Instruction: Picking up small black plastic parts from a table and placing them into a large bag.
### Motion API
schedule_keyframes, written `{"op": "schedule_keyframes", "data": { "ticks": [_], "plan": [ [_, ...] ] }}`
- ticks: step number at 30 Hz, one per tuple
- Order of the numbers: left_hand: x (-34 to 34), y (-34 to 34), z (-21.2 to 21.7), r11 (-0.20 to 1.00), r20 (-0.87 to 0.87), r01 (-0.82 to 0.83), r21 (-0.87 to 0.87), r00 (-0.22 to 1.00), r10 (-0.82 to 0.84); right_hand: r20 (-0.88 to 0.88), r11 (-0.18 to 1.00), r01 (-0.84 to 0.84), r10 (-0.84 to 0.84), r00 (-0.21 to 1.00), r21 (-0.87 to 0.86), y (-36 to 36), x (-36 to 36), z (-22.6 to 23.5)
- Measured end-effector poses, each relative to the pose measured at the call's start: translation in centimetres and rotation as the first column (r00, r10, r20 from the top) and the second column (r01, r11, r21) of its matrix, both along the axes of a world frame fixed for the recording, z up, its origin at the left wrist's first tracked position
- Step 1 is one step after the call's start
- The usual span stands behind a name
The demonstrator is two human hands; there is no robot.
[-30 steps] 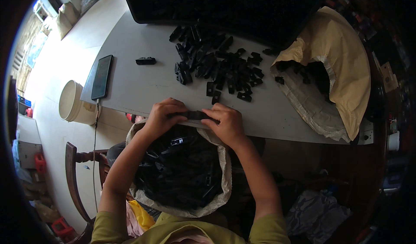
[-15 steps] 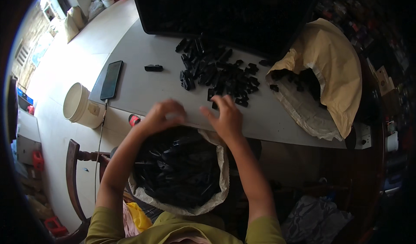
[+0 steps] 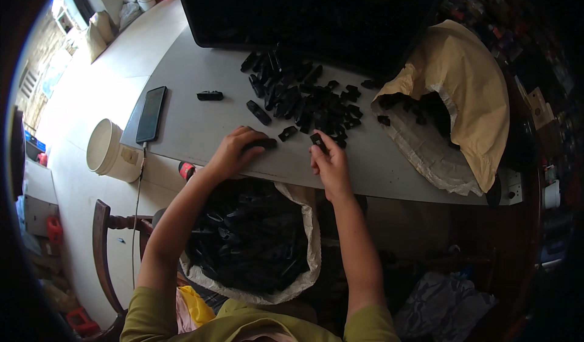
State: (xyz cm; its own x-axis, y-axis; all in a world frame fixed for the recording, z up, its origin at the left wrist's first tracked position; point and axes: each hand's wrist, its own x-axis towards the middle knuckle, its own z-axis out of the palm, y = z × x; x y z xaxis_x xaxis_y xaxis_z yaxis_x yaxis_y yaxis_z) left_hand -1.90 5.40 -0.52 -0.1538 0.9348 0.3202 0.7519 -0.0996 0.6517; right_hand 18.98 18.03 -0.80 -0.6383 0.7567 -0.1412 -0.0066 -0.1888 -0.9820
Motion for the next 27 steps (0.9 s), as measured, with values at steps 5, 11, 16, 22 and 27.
{"op": "schedule_keyframes", "data": {
  "ticks": [5, 11, 16, 22, 27],
  "plan": [
    [0.6, 0.1, 0.1, 0.979, -0.047, -0.077, 0.188, 0.995, 0.087, 0.041, 0.961, -0.054, 0.044, 0.998, 0.270, -0.8, -1.1, -1.0],
    [-0.4, -0.6, 0.1, 0.999, 0.166, 0.031, 0.019, 0.985, -0.034, 0.222, 0.585, -0.190, 0.017, 0.975, 0.789, -1.1, -3.2, 0.0],
    [-1.4, -0.6, -0.7, 0.998, 0.282, 0.068, -0.020, 0.958, -0.059, 0.368, 0.539, -0.371, 0.120, 0.922, 0.756, 0.3, -3.6, 0.5],
    [-1.0, -0.7, -0.3, 0.994, 0.239, 0.106, -0.011, 0.966, -0.101, 0.396, 0.479, -0.428, 0.173, 0.902, 0.766, -0.7, -4.5, 0.0],
    [-1.3, -1.4, 2.1, 0.965, 0.210, 0.190, -0.181, 0.966, -0.151, 0.272, 0.467, -0.291, 0.109, 0.956, 0.835, 0.5, -3.8, 0.1]
  ]
}}
